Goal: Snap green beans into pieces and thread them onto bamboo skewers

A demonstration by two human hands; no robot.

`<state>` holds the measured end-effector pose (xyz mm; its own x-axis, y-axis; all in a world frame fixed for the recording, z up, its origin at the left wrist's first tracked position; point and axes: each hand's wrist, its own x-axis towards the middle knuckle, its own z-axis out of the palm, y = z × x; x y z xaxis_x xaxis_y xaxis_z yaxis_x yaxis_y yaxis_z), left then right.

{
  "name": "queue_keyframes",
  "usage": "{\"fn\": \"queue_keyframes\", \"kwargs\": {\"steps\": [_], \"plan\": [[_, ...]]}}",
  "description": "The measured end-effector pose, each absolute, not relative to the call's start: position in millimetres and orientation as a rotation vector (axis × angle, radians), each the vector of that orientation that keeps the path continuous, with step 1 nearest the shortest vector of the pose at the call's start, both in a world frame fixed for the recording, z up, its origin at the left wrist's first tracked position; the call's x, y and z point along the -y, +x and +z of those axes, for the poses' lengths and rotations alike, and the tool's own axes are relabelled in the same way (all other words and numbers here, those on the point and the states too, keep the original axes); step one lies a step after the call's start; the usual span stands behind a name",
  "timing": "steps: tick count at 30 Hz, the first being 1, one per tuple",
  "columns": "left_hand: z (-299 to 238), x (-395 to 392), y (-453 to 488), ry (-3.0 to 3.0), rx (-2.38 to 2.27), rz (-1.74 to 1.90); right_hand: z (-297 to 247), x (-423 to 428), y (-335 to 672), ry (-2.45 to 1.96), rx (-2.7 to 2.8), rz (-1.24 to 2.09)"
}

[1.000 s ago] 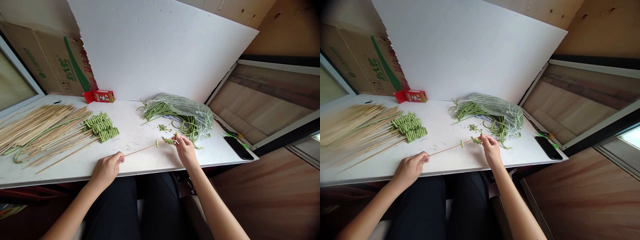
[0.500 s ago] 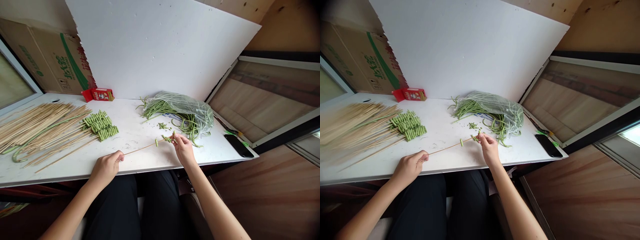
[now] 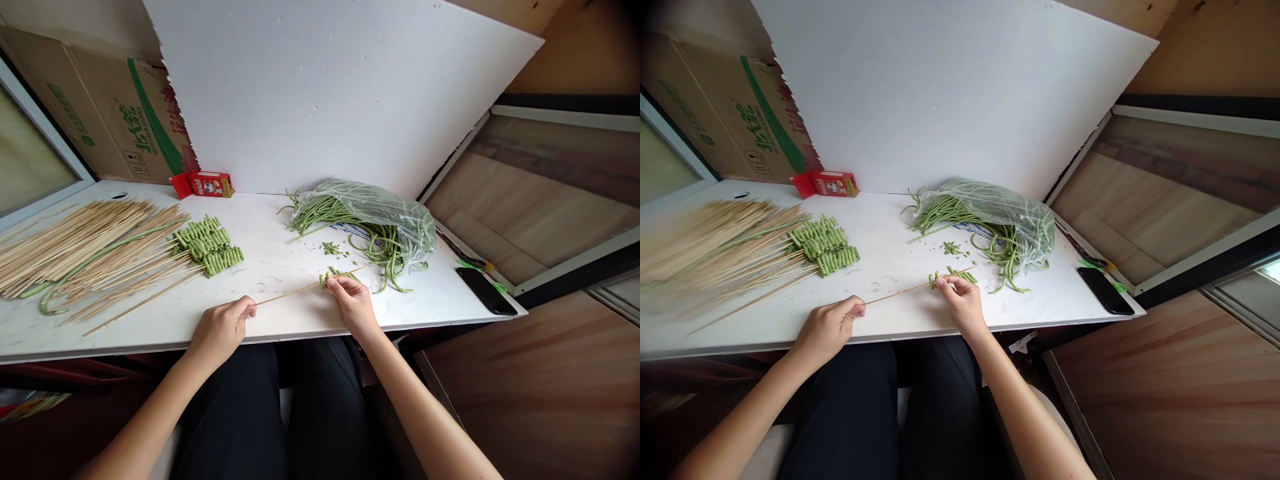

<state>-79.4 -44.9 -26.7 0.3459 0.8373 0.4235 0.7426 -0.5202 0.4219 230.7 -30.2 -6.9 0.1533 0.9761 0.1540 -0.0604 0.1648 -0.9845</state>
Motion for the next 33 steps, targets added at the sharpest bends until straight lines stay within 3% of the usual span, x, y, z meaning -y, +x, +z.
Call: {"fn": "queue_keyframes", "kwargs": {"steps": [14,17,24,33], "plan": [[-23.0,45.3,-78.8,2.373,-1.493,0.909,1.4,24.8,248.7,-1.140,1.221,1.037],[-23.3,45.2,-78.5,2.354,-1.531,0.903,11.5,17.9,279.1,-1.260,1.286,0.892],[-26.6,45.8,-79.5,2.377,-1.587,0.846,-1.3,6.8,328.1,-1.633,1.703,0.186],[-26.3,46.5,-79.1,2.424,-1.563,0.873,-5.6,8.3,326.4,-1.552,1.694,0.308]]}}
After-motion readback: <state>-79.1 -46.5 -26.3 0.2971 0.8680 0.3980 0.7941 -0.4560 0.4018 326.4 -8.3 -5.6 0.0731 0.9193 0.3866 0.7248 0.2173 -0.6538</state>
